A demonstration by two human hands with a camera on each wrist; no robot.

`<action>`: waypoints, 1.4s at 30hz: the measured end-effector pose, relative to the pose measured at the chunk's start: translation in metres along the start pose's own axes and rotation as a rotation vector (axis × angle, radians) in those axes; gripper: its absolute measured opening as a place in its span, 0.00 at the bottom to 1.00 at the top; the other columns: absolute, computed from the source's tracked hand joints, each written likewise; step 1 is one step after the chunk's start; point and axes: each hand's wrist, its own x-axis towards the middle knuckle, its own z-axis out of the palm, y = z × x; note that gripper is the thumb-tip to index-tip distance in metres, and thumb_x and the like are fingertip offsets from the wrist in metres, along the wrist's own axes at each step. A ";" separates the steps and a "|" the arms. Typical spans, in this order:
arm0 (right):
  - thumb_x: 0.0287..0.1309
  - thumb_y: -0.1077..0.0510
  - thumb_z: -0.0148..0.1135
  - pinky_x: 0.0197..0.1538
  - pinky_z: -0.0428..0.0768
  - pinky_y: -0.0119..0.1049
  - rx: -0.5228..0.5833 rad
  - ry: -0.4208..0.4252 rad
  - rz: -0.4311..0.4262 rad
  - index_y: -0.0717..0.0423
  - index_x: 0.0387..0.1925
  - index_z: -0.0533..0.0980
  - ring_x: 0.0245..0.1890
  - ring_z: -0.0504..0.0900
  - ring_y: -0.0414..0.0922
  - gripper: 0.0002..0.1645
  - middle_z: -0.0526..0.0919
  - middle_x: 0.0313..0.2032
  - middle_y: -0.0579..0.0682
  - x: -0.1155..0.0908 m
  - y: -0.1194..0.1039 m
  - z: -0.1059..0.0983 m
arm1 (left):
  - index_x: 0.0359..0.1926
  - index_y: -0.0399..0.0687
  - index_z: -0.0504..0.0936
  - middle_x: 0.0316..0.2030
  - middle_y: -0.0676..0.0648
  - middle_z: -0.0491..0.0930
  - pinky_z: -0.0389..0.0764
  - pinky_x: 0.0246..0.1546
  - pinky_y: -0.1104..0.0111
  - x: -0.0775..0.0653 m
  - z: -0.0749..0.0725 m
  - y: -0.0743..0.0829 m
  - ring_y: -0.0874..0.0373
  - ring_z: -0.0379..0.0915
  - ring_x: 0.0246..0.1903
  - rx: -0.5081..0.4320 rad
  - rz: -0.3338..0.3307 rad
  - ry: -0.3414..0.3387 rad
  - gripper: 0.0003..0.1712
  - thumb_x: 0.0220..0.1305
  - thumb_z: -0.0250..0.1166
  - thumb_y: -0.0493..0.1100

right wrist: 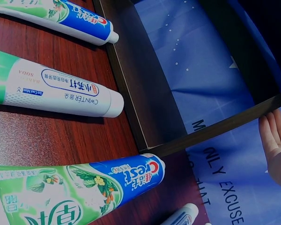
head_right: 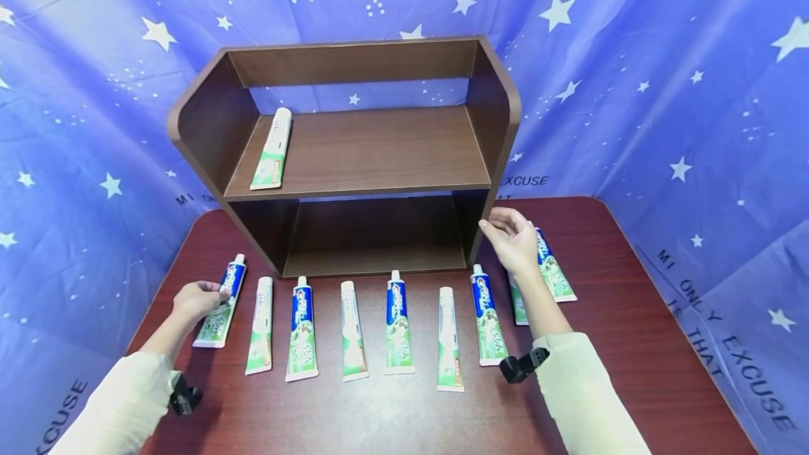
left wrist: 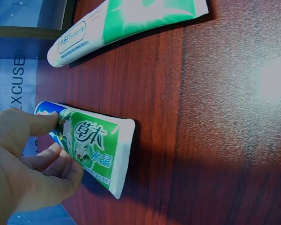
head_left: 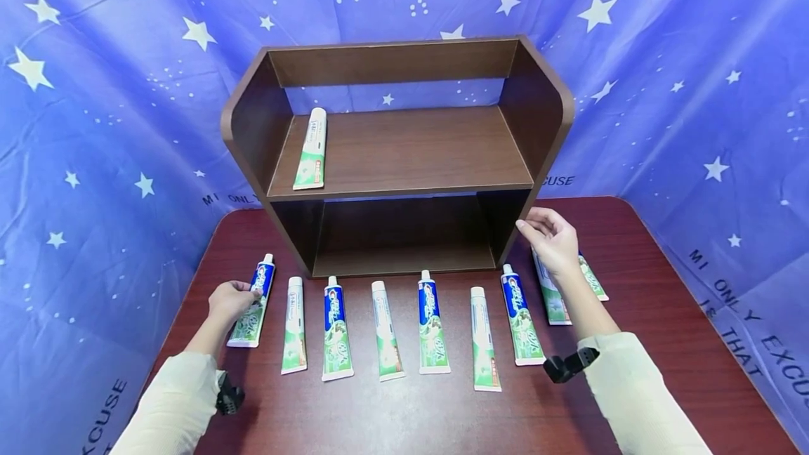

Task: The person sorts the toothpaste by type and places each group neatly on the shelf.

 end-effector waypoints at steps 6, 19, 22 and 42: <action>0.54 0.71 0.63 0.40 0.78 0.15 -0.030 -0.020 -0.015 0.50 0.35 0.77 0.33 0.80 0.28 0.13 0.81 0.31 0.32 0.000 0.002 0.001 | 0.42 0.28 0.76 0.33 0.32 0.79 0.70 0.25 0.69 0.001 -0.003 0.002 0.45 0.73 0.34 0.070 0.016 -0.011 0.21 0.58 0.63 0.44; 0.54 0.70 0.63 0.40 0.78 0.14 -0.060 -0.006 -0.026 0.52 0.36 0.76 0.32 0.80 0.27 0.12 0.81 0.30 0.32 0.000 -0.001 -0.002 | 0.44 0.25 0.75 0.33 0.32 0.79 0.75 0.25 0.68 -0.001 -0.004 0.010 0.47 0.76 0.30 0.029 0.010 -0.033 0.25 0.56 0.66 0.46; 0.54 0.70 0.64 0.40 0.78 0.14 -0.057 -0.012 -0.027 0.51 0.36 0.76 0.32 0.80 0.27 0.12 0.81 0.31 0.32 0.000 -0.001 -0.002 | 0.44 0.25 0.75 0.31 0.34 0.79 0.75 0.23 0.69 0.000 -0.004 0.009 0.50 0.75 0.28 0.002 0.002 -0.039 0.26 0.55 0.67 0.45; 0.56 0.65 0.65 0.42 0.77 0.13 -0.137 -0.020 0.011 0.50 0.37 0.76 0.34 0.79 0.25 0.10 0.79 0.31 0.28 -0.001 -0.001 -0.004 | 0.46 0.26 0.77 0.15 0.58 0.64 0.66 0.20 0.74 0.006 -0.013 -0.006 0.66 0.58 0.16 -0.213 -0.036 -0.280 0.24 0.56 0.68 0.43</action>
